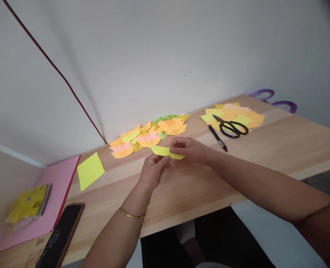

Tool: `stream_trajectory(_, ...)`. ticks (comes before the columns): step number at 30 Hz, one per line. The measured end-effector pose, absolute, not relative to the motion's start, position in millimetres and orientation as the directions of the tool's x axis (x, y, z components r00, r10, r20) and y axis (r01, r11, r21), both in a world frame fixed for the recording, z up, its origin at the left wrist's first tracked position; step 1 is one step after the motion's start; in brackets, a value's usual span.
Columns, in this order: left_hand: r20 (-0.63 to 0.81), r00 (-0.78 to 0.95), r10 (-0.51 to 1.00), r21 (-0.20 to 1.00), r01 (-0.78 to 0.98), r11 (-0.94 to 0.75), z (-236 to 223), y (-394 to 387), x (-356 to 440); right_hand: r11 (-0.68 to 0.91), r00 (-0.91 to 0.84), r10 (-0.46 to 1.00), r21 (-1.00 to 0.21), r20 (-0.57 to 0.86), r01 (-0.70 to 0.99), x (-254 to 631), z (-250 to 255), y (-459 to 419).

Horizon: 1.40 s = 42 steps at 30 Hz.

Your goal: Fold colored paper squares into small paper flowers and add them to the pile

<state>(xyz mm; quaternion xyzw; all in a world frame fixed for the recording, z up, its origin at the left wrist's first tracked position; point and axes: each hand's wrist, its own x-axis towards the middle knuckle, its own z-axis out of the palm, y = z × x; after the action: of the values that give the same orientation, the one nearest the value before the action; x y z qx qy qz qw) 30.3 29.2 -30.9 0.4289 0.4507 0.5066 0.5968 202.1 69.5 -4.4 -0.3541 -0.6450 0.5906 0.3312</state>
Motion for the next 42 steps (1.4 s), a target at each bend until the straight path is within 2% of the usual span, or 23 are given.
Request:
stream_trajectory(8, -0.054, -0.008, 0.998, 0.978, -0.201, 0.052, -29.2, 32.0, 26.1, 0.136, -0.596, 0.802, -0.981, 0.028, 0.137, 204.1, -2.3, 67.9)
stream_trajectory(13, -0.059, 0.049, 0.997, 0.985, -0.160, 0.066, -30.3, 30.4, 25.5, 0.166, -0.591, 0.806, -0.969, 0.027, 0.182, 204.4, -2.4, 68.2)
stream_trajectory(19, -0.136, 0.127, 0.983, 0.989, -0.039, 0.142, -31.0, 29.1, 25.2, 0.206, -0.598, 0.801, -0.945, 0.014, 0.254, 206.6, -3.1, 68.5)
stream_trajectory(32, -0.152, 0.166, 0.974, 0.984, -0.064, 0.165, -29.3, 28.9, 25.0, 0.282, -0.610, 0.790, -0.919, 0.060, 0.274, 206.3, -1.7, 69.5)
stream_trajectory(38, -0.098, 0.084, 0.992, 0.975, -0.194, 0.112, -33.9, 30.6, 26.9, 0.330, -0.608, 0.790, -0.891, 0.080, 0.311, 207.0, 2.0, 69.2)
stream_trajectory(42, -0.112, 0.047, 0.993, 0.972, -0.205, 0.119, -36.2, 32.0, 28.1, 0.338, -0.611, 0.785, -0.897, 0.102, 0.284, 205.6, 2.1, 69.3)
